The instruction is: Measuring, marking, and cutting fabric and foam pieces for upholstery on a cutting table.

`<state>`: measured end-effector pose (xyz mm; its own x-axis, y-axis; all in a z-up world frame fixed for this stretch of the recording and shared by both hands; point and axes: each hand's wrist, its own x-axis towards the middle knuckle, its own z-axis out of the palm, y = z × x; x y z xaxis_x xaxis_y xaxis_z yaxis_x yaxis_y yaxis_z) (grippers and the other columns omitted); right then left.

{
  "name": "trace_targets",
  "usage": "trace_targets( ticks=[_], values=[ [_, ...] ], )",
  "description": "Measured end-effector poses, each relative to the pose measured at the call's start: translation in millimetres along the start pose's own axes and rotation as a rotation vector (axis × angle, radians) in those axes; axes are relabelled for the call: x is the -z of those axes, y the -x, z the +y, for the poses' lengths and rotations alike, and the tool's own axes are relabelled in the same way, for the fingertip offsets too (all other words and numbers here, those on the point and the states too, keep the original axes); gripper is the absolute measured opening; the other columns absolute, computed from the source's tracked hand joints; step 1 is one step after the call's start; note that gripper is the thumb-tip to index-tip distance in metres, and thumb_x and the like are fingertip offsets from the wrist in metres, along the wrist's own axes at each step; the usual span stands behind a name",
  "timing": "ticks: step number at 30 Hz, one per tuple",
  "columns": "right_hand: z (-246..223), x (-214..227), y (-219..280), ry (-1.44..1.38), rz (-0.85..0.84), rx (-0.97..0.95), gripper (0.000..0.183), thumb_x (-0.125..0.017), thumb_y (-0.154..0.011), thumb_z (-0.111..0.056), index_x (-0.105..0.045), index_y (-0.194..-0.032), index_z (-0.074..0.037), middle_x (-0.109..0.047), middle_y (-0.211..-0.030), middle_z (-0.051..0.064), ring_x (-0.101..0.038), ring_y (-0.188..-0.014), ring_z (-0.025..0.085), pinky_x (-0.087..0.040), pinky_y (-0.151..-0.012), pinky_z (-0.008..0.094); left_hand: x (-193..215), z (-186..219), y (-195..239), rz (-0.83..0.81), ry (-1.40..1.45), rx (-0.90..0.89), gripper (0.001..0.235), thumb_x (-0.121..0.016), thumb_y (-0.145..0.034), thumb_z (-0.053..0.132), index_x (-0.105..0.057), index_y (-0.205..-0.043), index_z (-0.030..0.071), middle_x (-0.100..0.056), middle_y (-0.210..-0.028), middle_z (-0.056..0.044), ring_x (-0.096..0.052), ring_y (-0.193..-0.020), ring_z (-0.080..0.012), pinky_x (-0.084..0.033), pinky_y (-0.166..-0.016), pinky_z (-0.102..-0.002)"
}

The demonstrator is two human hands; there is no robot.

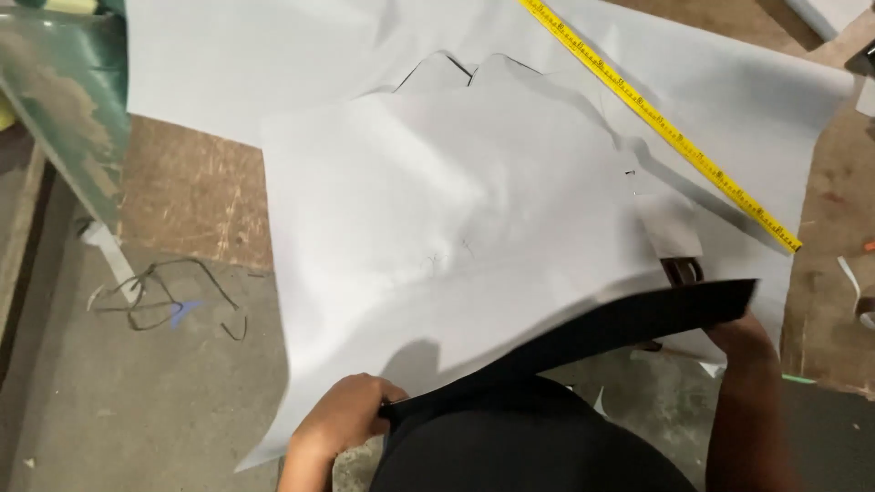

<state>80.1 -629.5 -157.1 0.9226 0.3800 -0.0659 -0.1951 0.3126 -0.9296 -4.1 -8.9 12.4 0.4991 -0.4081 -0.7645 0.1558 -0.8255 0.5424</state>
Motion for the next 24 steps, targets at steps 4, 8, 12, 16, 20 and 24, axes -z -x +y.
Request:
trace_targets(
  ticks=[4, 8, 12, 16, 20, 24],
  values=[
    [20.2, 24.7, 24.0, 0.046, 0.049, -0.025, 0.026, -0.068, -0.091, -0.012, -0.066, -0.113, 0.002, -0.072, -0.107, 0.019, -0.069, -0.098, 0.032, -0.052, -0.098, 0.053, -41.7, -38.1, -16.5, 0.136, -0.068, 0.065, 0.035, -0.066, -0.082, 0.009, -0.082, -0.105, 0.029, -0.082, -0.1, 0.007, -0.075, -0.096, -0.016, -0.054, -0.087, -0.034],
    [19.1, 43.1, 10.0, 0.198, 0.148, -0.054, 0.043, -0.072, -0.081, 0.004, -0.067, -0.123, 0.007, -0.07, -0.117, 0.018, -0.067, -0.103, 0.03, -0.056, -0.091, 0.046, -14.4, -33.0, -16.8, 0.459, -0.192, 0.088, 0.054, -0.053, -0.077, 0.004, -0.076, -0.121, 0.025, -0.076, -0.113, -0.008, -0.069, -0.107, -0.0329, -0.05, -0.095, -0.045],
    [-46.7, -11.1, -67.6, 1.398, 0.432, -0.438, 0.04, -0.059, -0.091, -0.045, -0.066, -0.099, -0.006, -0.066, -0.098, 0.014, -0.06, -0.092, 0.031, -0.042, -0.084, 0.045, 77.1, -38.8, -65.8, 0.935, -0.63, -0.045, 0.048, -0.051, -0.08, 0.007, -0.077, -0.115, 0.027, -0.075, -0.099, -0.011, -0.07, -0.087, -0.0376, -0.051, -0.08, -0.052],
    [-48.6, -35.8, -159.9, 0.471, 0.658, 0.196, 0.048, -0.088, -0.083, -0.009, -0.063, -0.124, -0.007, -0.069, -0.109, 0.005, -0.068, -0.097, 0.016, -0.057, -0.093, 0.031, 185.4, -38.2, -132.7, 1.378, -0.927, -0.145, 0.035, -0.069, -0.076, 0.011, -0.075, -0.107, 0.026, -0.074, -0.092, -0.001, -0.072, -0.095, -0.0269, -0.047, -0.096, -0.051],
    [8.7, 51.6, -213.3, 0.884, 0.767, 0.168, 0.045, -0.083, -0.087, -0.011, -0.065, -0.128, -0.014, -0.07, -0.107, 0.007, -0.068, -0.099, 0.023, -0.057, -0.087, 0.035, 216.6, -39.5, -139.9, 1.727, -0.631, -0.291, 0.071, -0.093, -0.07, 0.01, -0.068, -0.137, 0.013, -0.064, -0.128, -0.016, -0.059, -0.121, -0.0353, -0.043, -0.102, -0.054],
    [67.3, 64.0, -182.3, 1.535, 0.804, 0.017, 0.04, -0.085, -0.085, -0.031, -0.074, -0.117, -0.009, -0.074, -0.103, 0.014, -0.073, -0.099, 0.036, -0.056, -0.09, 0.048, 155.8, -163.2, -165.5, 1.904, -0.281, -0.049, 0.063, -0.093, -0.084, 0.034, -0.068, -0.139, 0.014, -0.058, -0.138, -0.021, -0.056, -0.127, -0.0394, -0.044, -0.103, -0.055]
  ],
)
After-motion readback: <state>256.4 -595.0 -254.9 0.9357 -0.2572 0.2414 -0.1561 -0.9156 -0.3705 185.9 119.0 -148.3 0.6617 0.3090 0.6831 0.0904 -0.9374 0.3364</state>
